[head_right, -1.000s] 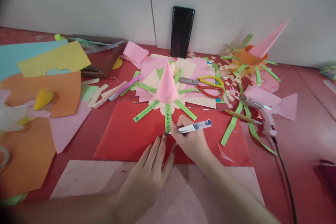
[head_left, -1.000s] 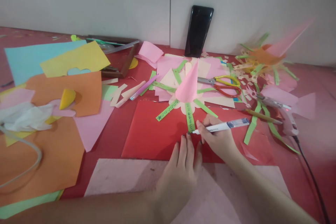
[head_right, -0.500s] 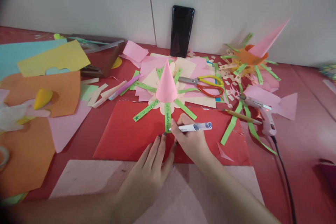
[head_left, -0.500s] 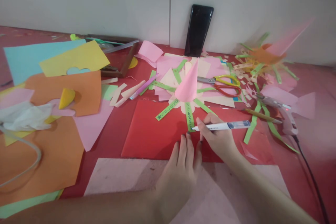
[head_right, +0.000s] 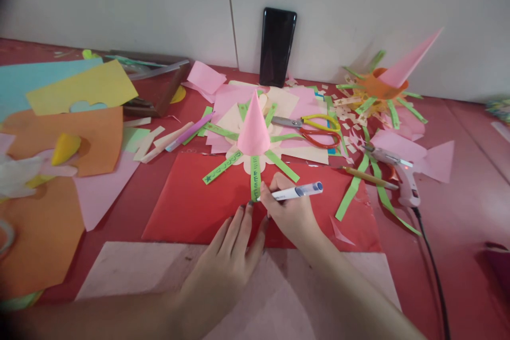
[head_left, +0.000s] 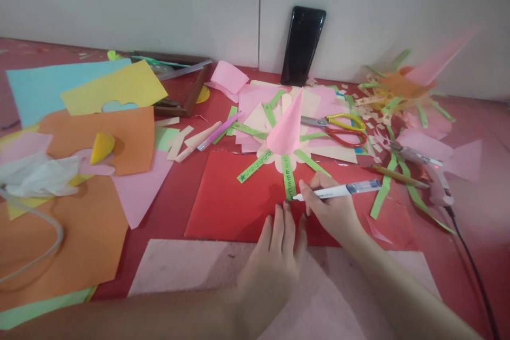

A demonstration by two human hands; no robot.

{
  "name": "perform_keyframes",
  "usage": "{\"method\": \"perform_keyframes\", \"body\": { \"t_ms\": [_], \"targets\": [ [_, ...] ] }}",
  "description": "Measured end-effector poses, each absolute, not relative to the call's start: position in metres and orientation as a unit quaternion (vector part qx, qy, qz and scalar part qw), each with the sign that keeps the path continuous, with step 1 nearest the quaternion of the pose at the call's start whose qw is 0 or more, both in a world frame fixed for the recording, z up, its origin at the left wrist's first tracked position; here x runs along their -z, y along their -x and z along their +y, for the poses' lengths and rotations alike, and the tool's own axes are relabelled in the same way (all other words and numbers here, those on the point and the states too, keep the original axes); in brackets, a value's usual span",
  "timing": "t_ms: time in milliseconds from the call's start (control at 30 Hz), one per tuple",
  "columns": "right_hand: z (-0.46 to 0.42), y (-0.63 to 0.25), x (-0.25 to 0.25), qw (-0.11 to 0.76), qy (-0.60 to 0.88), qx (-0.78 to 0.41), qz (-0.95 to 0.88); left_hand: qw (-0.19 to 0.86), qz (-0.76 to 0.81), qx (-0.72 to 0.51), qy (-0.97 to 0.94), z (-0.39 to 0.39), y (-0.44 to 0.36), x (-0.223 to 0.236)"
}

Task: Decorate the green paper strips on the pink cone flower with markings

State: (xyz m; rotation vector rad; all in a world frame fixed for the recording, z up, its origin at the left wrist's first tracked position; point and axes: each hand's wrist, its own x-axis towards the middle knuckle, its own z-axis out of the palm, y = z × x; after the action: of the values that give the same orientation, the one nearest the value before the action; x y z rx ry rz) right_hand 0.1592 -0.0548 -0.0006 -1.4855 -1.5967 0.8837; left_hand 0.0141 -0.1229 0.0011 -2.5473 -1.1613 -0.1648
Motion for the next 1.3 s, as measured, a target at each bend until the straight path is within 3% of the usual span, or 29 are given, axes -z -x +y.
{"method": "perform_keyframes", "body": {
  "t_ms": [267, 533, 1300],
  "targets": [
    [-0.0556, -0.1593, -0.0033, 0.371, 0.581, -0.386, -0.613, 0.164, -0.409, 0.057, 0.896, -0.1232, -0.0148, -0.0009],
    [-0.0535, -0.1582, 0.0001, 0.394, 0.578, -0.334, -0.632, 0.164, -0.407, 0.056, 0.897, -0.1236, -0.0147, -0.0004],
    [-0.0545, -0.1606, -0.0014, 0.369, 0.573, -0.356, -0.639, 0.172, -0.412, 0.058, 0.893, -0.1229, -0.0155, -0.0013]
  ]
}}
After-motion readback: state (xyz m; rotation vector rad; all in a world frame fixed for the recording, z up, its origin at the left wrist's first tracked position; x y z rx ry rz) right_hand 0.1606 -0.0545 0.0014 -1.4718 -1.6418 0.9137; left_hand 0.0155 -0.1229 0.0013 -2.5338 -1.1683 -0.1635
